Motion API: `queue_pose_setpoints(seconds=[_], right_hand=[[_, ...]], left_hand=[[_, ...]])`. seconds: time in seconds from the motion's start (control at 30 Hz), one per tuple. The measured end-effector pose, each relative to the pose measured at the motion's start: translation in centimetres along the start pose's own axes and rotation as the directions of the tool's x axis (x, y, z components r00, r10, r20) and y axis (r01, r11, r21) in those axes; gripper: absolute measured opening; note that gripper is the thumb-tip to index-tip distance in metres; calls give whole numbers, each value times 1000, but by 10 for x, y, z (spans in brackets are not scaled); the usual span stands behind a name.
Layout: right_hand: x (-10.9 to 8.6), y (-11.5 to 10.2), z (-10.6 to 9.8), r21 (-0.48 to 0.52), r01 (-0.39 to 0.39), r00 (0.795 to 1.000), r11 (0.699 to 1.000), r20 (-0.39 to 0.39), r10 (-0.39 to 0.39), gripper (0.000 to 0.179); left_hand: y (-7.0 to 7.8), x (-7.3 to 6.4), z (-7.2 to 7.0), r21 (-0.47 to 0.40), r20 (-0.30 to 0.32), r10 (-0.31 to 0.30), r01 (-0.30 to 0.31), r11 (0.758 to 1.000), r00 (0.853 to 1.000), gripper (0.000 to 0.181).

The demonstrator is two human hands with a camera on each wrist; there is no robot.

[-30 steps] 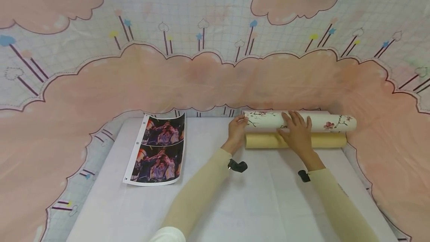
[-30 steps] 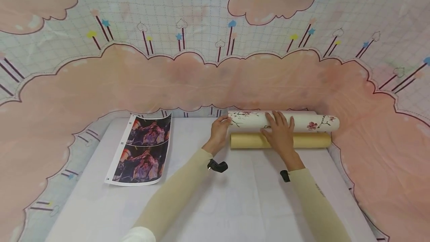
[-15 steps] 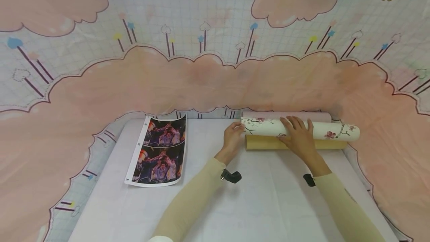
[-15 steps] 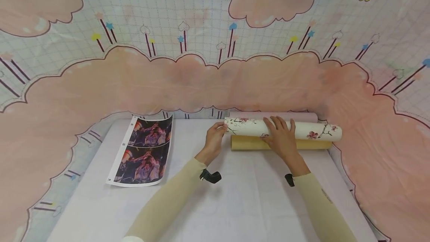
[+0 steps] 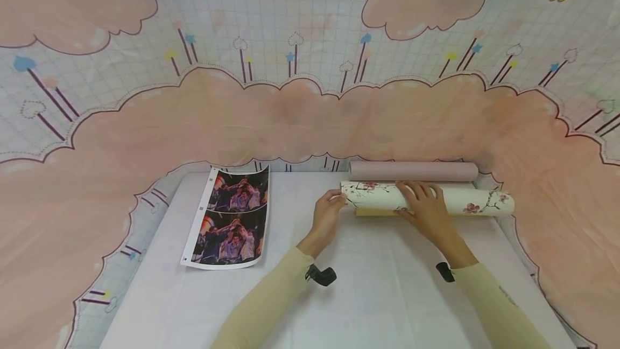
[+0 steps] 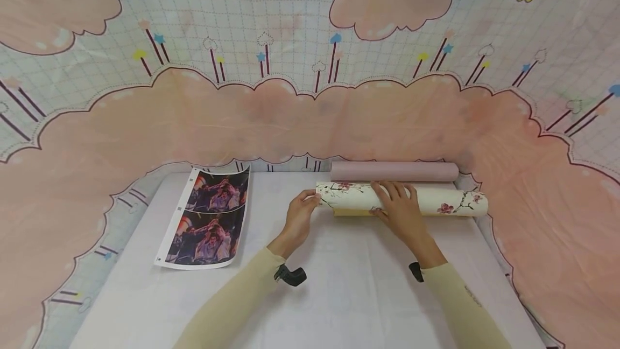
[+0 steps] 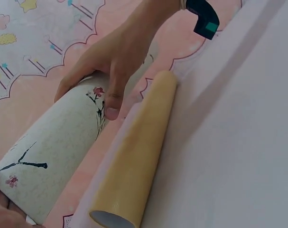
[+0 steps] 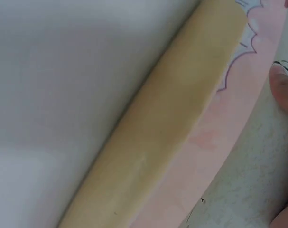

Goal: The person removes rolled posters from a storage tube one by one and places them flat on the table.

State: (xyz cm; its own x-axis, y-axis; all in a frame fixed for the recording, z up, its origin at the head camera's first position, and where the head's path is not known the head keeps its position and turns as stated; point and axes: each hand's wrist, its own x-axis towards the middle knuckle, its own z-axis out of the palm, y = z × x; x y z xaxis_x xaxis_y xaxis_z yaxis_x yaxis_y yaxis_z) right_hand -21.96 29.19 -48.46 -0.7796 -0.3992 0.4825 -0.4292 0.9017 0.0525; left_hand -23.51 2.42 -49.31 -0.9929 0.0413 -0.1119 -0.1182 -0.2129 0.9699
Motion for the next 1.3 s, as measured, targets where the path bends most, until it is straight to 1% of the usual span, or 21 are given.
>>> queue_pose_setpoints(seconds=[0.1, 0.33, 0.4, 0.53, 0.63, 0.8, 1.0, 1.13, 1.17, 1.23, 1.3], right_hand=[[-4, -6, 6, -7, 7, 1000, 1000, -16, -7, 82], [-16, -22, 16, 17, 1, 1000, 1000, -18, -1, 81], [-18, -26, 18, 28, 9, 1000, 1000, -26, -8, 81], [-22, -33, 21, 49, 14, 999, 999, -39, -12, 81], [-26, -37, 23, 66, -1, 999, 998, -34, 3, 81], [-33, -42, 27, 99, -11, 1000, 995, -22, 14, 79], [-40, -48, 33, 111, -1, 1000, 994, -29, 5, 78], [-44, -52, 35, 119, -16, 1000, 993, -8, 17, 78], [-44, -53, 36, 119, -20, 1000, 993, -1, 21, 77], [-44, -55, 37, 122, -25, 1000, 992, 5, 25, 78], [-45, -57, 38, 125, -27, 1000, 992, 7, 26, 78]], left_hand=[[-3, -6, -7, 31, 5, 6, -6, 999, 1000, 24], [-16, -18, -25, 24, 50, -31, 30, 999, 998, 29], [-19, -21, -31, 43, 60, -42, 39, 998, 997, 30], [-23, -27, -41, 104, 96, -42, 32, 994, 994, 34], [-23, -31, -46, 142, 126, -60, 42, 989, 990, 38], [-23, -39, -52, 206, 149, -98, 66, 976, 984, 45], [-27, -47, -58, 241, 165, -137, 95, 966, 977, 48], [-30, -49, -62, 259, 181, -125, 76, 963, 976, 47], [-31, -49, -63, 262, 183, -114, 63, 963, 976, 46], [-32, -49, -66, 266, 184, -96, 45, 963, 978, 45], [-33, -49, -68, 265, 177, -89, 39, 963, 980, 44]])
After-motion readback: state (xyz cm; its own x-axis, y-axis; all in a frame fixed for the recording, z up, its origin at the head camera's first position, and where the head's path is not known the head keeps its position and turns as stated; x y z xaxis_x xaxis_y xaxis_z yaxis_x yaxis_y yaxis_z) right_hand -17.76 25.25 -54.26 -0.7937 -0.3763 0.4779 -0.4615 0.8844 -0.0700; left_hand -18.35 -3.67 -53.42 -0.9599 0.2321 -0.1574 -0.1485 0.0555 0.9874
